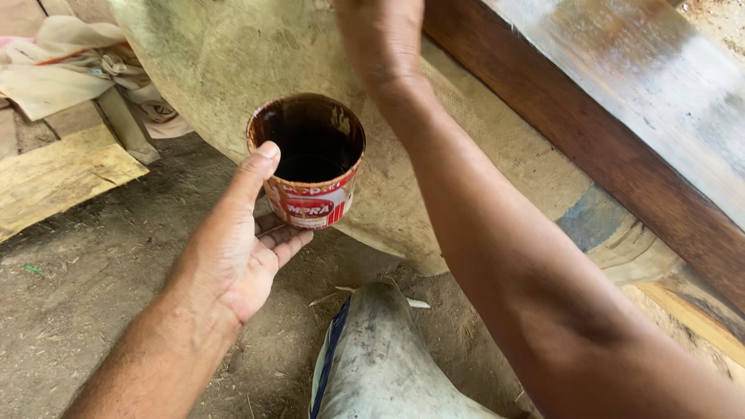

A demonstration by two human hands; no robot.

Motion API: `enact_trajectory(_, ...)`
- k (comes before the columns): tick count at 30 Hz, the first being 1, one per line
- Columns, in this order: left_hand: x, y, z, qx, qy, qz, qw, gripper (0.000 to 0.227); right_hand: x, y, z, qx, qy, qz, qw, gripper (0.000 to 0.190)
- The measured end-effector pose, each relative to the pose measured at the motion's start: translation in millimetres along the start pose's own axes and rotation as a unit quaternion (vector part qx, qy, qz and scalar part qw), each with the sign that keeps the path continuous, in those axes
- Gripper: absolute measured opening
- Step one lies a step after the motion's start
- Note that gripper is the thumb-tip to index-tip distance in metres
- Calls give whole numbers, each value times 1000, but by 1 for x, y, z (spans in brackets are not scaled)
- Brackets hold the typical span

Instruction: The person applies a dark wood stain to a long wooden plank using a brush. They repeatedly dip the brush into a small can and spread the stain along the plank's surface, working from one end to the other.

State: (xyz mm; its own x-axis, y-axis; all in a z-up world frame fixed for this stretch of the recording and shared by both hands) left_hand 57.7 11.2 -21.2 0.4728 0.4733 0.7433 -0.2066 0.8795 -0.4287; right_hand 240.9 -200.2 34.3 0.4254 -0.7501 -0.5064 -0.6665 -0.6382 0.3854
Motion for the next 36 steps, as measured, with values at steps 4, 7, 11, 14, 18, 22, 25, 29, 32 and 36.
enact_trajectory(4, -4, 2, -6, 45, 30, -28, 998, 100, -32, 101, 64, 174, 157, 112, 966, 10)
enact_trajectory(7, 2, 5, -6, 77, 32, -53, 995, 100, -55, 150, 108, 176, 52, 59, 981, 10)
enact_trajectory(11, -2, -4, -1, -10, -5, -29, 1000, 100, -62, 138, 105, 175, 19, 13, 984, 8)
enact_trajectory(14, -3, -8, 2, 10, 9, -20, 1000, 103, -61, 93, 68, 158, 121, 61, 978, 5)
enact_trajectory(18, -6, -7, 2, 55, 25, -39, 997, 101, -30, 91, 71, 159, 98, 80, 979, 8)
enact_trajectory(22, -11, -13, 3, 43, 25, -49, 998, 98, -18, 151, 126, 169, 60, 91, 980, 16)
enact_trajectory(25, -13, -18, 3, 7, 22, -33, 999, 95, -39, 209, 166, 185, 24, 119, 975, 16)
enact_trajectory(29, -12, -19, 4, 23, 29, -59, 998, 90, -69, 226, 176, 179, 18, 103, 978, 11)
enact_trajectory(32, -14, -35, 13, -38, -8, -40, 998, 93, -64, 201, 152, 174, 81, 83, 978, 16)
enact_trajectory(36, -14, -37, 22, 37, 17, -74, 996, 97, -39, 164, 116, 169, 80, 87, 978, 14)
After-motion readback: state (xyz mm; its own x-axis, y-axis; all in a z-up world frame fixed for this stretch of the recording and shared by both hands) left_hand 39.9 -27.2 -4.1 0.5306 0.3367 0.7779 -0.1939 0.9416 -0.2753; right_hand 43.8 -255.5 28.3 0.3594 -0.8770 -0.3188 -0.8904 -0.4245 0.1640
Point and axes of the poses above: each hand's wrist, its own z-axis away from the middle knuckle, its own y-axis out of the back of the hand, x = y × z, the point moved 3 cm from there along -z, towards the middle knuckle, and after that the axes turned 10 degrees about x, right-handed, at the moved point
